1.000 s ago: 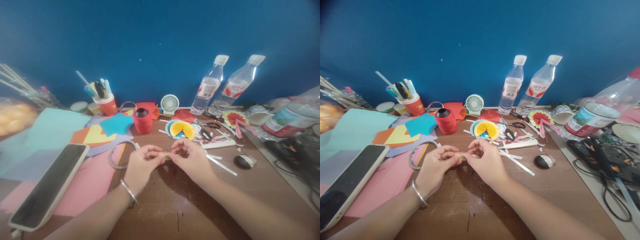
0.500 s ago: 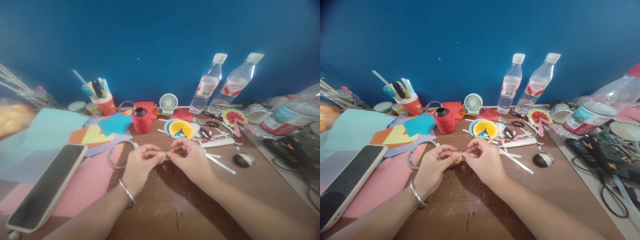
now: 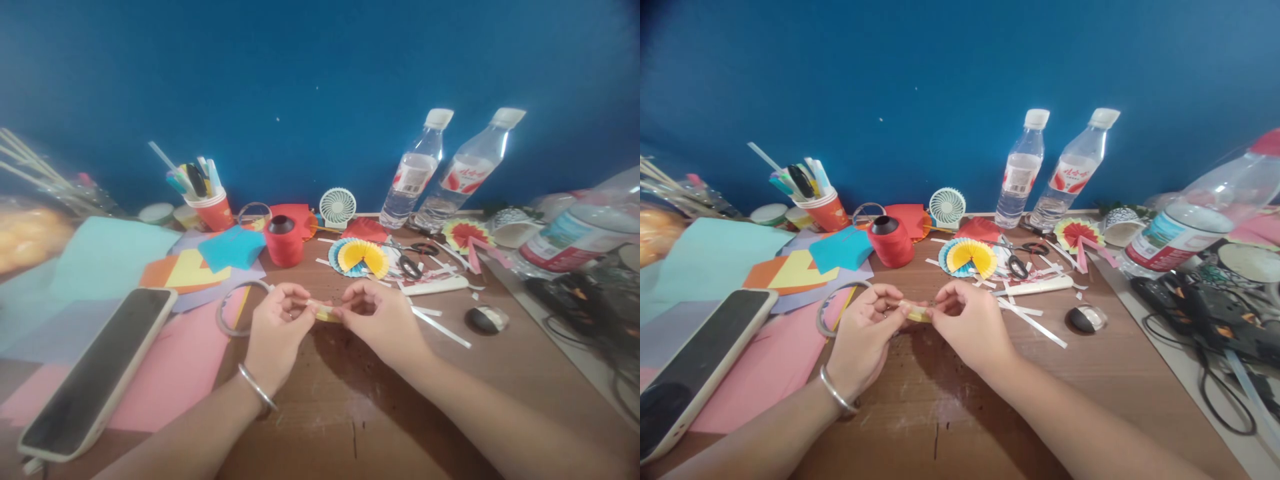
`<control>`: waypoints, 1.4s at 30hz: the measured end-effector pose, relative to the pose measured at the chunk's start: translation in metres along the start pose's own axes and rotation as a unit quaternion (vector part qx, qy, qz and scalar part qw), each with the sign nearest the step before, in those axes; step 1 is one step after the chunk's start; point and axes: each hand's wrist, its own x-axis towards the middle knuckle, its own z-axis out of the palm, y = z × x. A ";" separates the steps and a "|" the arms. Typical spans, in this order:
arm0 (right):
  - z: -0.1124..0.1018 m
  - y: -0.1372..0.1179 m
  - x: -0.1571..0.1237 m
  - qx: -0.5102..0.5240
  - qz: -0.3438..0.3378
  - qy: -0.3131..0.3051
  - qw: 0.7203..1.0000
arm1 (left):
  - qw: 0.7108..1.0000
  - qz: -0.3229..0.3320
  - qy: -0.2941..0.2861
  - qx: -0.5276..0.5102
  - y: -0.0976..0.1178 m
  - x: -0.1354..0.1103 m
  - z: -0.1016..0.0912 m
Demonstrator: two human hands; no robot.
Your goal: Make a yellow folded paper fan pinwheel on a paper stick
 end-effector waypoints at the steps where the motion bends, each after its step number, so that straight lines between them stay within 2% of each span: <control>1: 0.000 0.000 0.000 0.004 0.004 0.000 1.000 | 1.000 0.001 -0.001 -0.005 0.000 0.000 0.000; 11: 0.000 0.000 0.000 -0.006 0.005 0.008 1.000 | 0.999 0.000 -0.008 -0.050 0.001 -0.002 0.003; 33: -0.001 -0.001 -0.001 -0.023 -0.012 0.013 1.000 | 0.997 0.013 -0.017 -0.072 0.006 -0.002 0.004; 39: 0.003 -0.001 -0.003 0.043 -0.016 0.020 0.999 | 0.999 0.005 0.006 -0.032 0.007 0.001 0.003; 42: 0.004 0.001 -0.003 0.091 0.004 0.008 0.996 | 0.998 0.022 0.013 -0.054 0.009 0.003 0.003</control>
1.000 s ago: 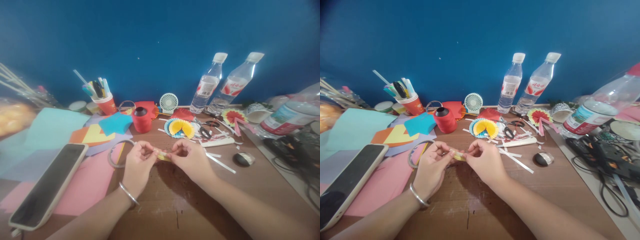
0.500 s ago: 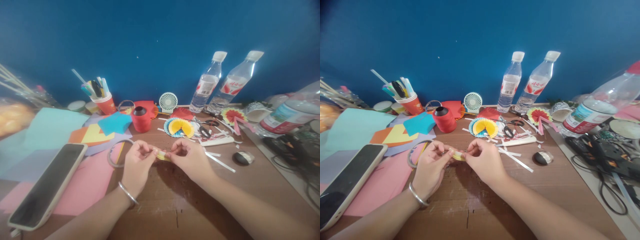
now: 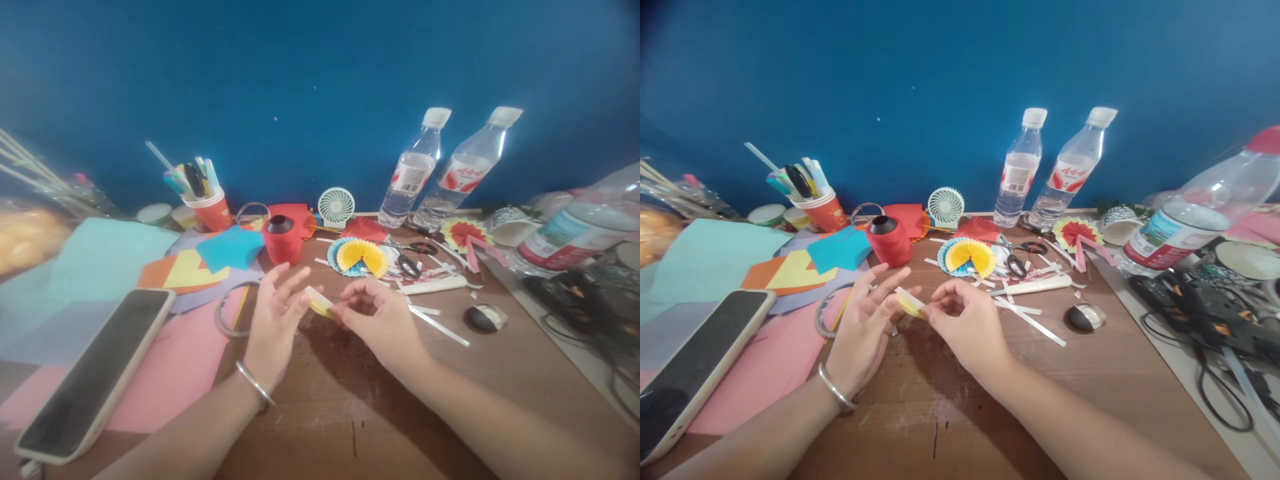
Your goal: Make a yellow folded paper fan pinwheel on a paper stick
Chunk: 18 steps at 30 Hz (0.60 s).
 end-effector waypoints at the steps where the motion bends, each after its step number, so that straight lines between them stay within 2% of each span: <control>1: 0.000 0.000 0.000 0.015 0.010 -0.003 1.000 | 1.000 0.003 -0.002 -0.007 0.001 0.001 0.000; 7: 0.002 -0.003 0.000 0.099 0.047 -0.022 0.994 | 0.995 -0.035 -0.069 0.057 -0.001 0.000 -0.001; 12: 0.006 -0.006 -0.004 0.102 0.049 -0.030 0.993 | 0.997 -0.027 -0.035 0.066 -0.006 -0.004 0.000; 18: 0.007 -0.007 -0.007 0.030 0.070 0.005 0.997 | 0.998 -0.011 -0.016 0.062 -0.008 -0.007 0.001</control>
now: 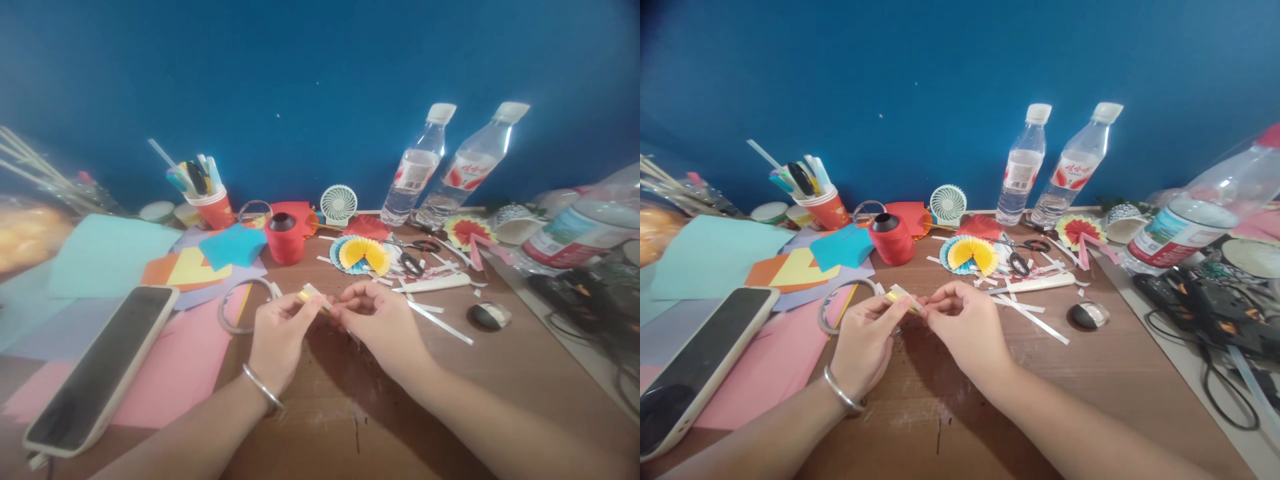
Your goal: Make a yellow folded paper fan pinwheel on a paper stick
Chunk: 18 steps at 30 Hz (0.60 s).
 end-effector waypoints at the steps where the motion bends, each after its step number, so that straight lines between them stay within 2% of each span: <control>1: 0.000 0.000 0.000 -0.007 0.005 0.004 1.000 | 1.000 -0.001 0.005 -0.008 0.000 0.000 0.000; 6: 0.001 0.002 0.000 0.005 0.024 -0.003 1.000 | 0.998 -0.023 0.028 -0.054 -0.003 0.004 -0.002; 18: -0.001 0.002 -0.003 -0.085 -0.049 0.009 0.995 | 0.992 -0.049 0.013 -0.120 0.002 0.001 0.002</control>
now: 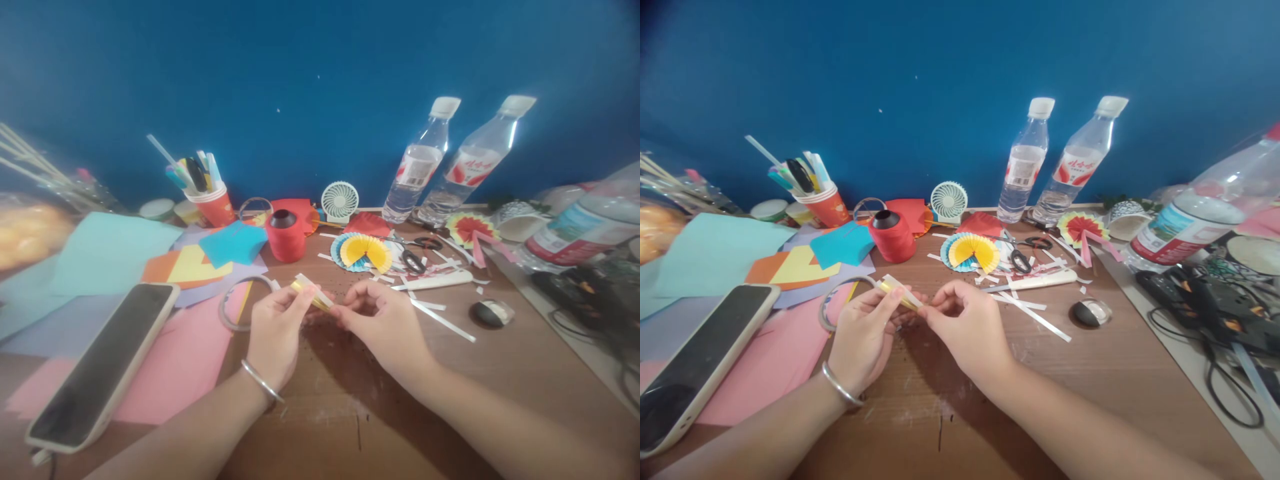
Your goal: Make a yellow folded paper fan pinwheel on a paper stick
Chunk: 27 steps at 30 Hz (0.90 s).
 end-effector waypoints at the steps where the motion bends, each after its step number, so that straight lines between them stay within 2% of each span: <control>1: 0.000 0.000 0.000 -0.002 -0.004 0.002 1.000 | 1.000 -0.002 0.000 -0.002 0.000 0.000 0.000; 10: -0.001 -0.001 0.002 -0.015 -0.023 0.014 1.000 | 0.999 -0.022 -0.017 -0.036 0.003 -0.001 0.002; 15: 0.000 0.003 0.003 0.033 -0.014 -0.007 0.999 | 0.999 -0.022 -0.013 -0.034 0.005 0.003 0.000; 23: 0.001 0.004 0.001 0.047 -0.011 -0.008 0.999 | 0.997 -0.019 -0.024 0.070 0.001 0.004 -0.004; 27: 0.002 0.004 0.003 0.044 -0.004 -0.007 0.999 | 0.998 -0.024 -0.026 0.048 0.001 0.002 -0.001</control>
